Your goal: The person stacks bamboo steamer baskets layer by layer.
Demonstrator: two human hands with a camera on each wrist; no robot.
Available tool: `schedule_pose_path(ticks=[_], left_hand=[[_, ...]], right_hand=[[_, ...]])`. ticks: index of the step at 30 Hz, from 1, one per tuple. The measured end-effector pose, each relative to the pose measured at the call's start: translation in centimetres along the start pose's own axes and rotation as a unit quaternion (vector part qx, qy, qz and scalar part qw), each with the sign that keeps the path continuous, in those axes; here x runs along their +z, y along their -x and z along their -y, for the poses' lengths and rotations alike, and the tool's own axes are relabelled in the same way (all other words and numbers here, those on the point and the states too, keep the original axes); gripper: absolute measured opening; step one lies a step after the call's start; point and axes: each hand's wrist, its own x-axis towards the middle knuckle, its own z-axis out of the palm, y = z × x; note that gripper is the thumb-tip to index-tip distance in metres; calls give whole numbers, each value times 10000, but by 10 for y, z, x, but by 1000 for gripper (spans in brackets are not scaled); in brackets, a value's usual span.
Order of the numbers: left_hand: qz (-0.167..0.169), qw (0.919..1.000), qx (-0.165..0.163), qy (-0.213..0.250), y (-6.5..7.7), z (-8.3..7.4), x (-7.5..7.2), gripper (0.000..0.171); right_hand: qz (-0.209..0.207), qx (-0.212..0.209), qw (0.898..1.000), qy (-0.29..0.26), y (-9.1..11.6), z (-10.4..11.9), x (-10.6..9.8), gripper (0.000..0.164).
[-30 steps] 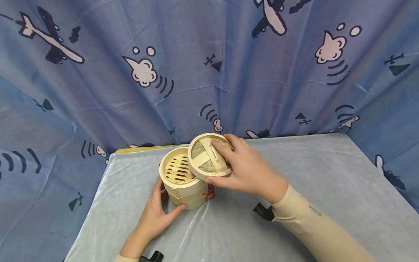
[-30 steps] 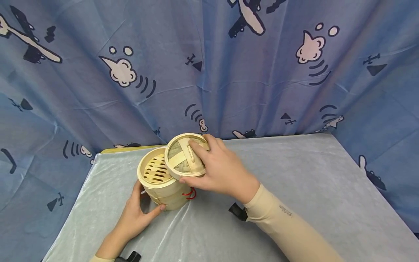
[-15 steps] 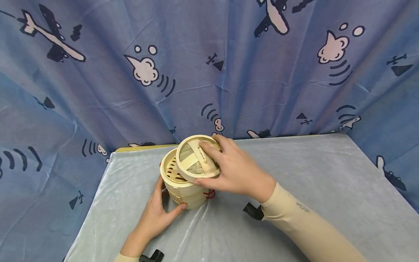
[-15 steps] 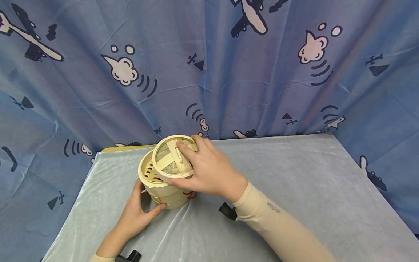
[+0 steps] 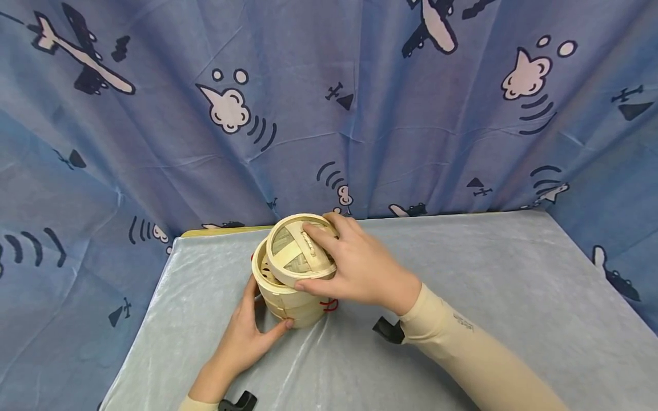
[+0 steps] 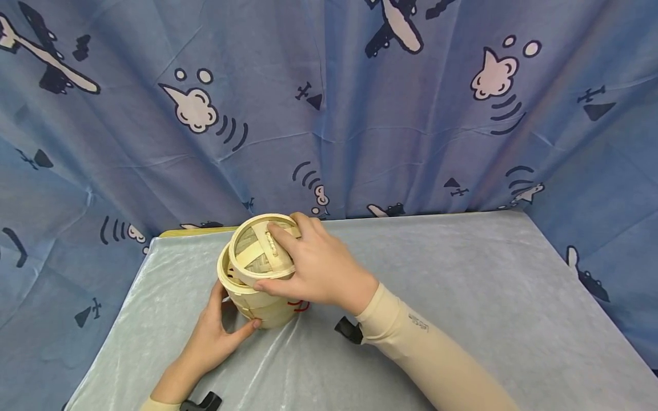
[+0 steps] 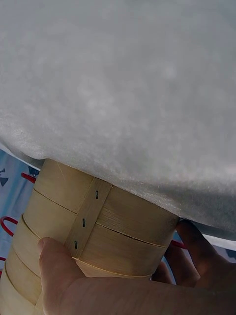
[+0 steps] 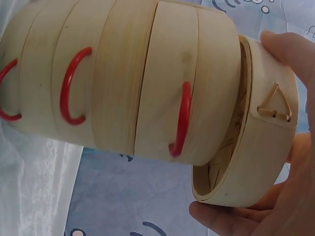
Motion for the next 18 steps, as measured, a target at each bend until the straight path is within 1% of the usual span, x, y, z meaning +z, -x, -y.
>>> schedule_pose_path(ticks=[6,18], left_hand=[[21,10000,14,-30,0,1,0,127],[85,9999,-106,19,0,-3,-1,128]], right_hand=[[105,-45,9999,-63,-5,5,3,98],[205,-139,9996,-100,-15,12,8,99]])
